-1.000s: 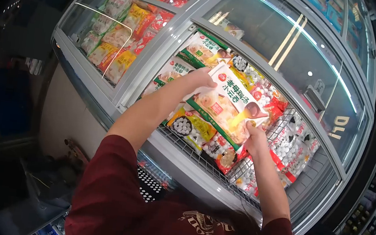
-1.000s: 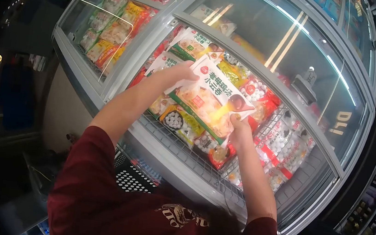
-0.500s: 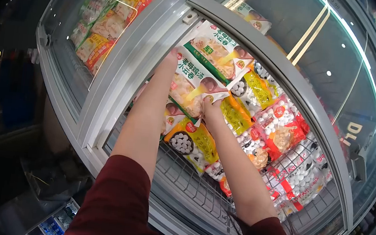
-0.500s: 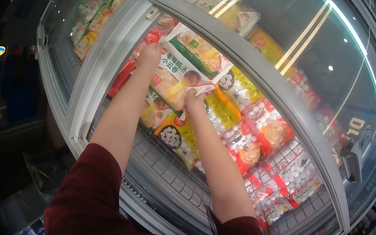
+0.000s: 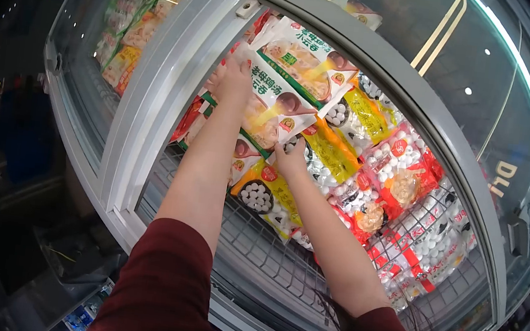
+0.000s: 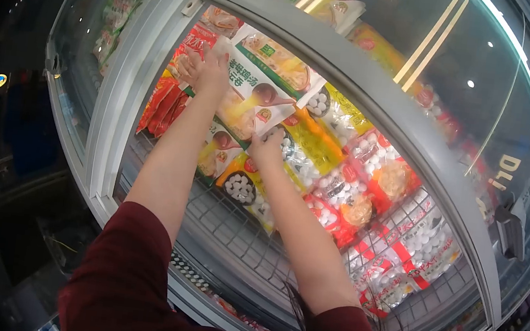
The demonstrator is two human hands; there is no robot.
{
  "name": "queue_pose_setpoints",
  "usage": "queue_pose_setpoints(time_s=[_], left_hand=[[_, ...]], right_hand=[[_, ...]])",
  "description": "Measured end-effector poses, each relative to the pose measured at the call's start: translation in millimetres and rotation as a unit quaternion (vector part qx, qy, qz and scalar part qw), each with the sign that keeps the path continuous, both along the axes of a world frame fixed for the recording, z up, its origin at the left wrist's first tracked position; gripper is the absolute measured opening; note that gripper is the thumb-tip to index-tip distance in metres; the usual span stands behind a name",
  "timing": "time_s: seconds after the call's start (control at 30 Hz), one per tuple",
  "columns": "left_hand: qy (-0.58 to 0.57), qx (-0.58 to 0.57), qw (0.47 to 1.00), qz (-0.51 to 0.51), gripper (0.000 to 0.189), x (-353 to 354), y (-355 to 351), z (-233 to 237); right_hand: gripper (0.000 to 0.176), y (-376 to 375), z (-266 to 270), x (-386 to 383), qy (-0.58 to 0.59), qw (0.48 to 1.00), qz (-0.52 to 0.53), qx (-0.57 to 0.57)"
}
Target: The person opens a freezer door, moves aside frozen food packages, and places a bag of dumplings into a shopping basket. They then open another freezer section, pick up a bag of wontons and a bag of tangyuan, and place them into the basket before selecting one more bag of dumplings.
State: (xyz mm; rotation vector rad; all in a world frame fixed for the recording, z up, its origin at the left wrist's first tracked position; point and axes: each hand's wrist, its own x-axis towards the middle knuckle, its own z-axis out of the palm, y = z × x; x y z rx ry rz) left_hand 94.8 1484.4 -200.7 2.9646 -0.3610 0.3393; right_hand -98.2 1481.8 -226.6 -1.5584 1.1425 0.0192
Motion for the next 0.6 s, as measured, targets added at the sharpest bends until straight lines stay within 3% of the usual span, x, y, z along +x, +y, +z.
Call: queue_pose_setpoints(time_s=[0.1,0.2,0.3,0.43,0.53,0.6], left_hand=[[0.0,-0.035,0.976,-0.217,0.055,-13.6,2.7,21.6],[0.068,0.173,0.899,-0.396,0.06,-51.7,7.8,45.3],[0.216,0.27,0.884,-0.315,0.067,-67.3,20.5,47.9],[0.258,0.293,0.861,-0.326,0.074,-55.8,25.4,51.4],[0.259,0.32,0.836,-0.362,0.075,-54.2,43.1,52.1],[0.262,0.357,0.814,-0.375,0.075,-52.1,66.3,51.7]], right_hand=[[0.064,-24.7,62.2,-33.8,0.034,0.993,0.068,0.093],[0.059,-32.5,105.9,-86.2,-0.035,0.981,0.128,0.14],[0.051,-53.7,168.4,-130.4,-0.094,0.971,0.152,0.156],[0.045,-73.8,210.3,-188.0,-0.085,0.981,0.149,0.094],[0.041,-82.2,236.4,-225.0,0.015,0.975,0.2,0.094],[0.04,-87.9,253.3,-244.9,0.012,0.975,0.196,0.108]])
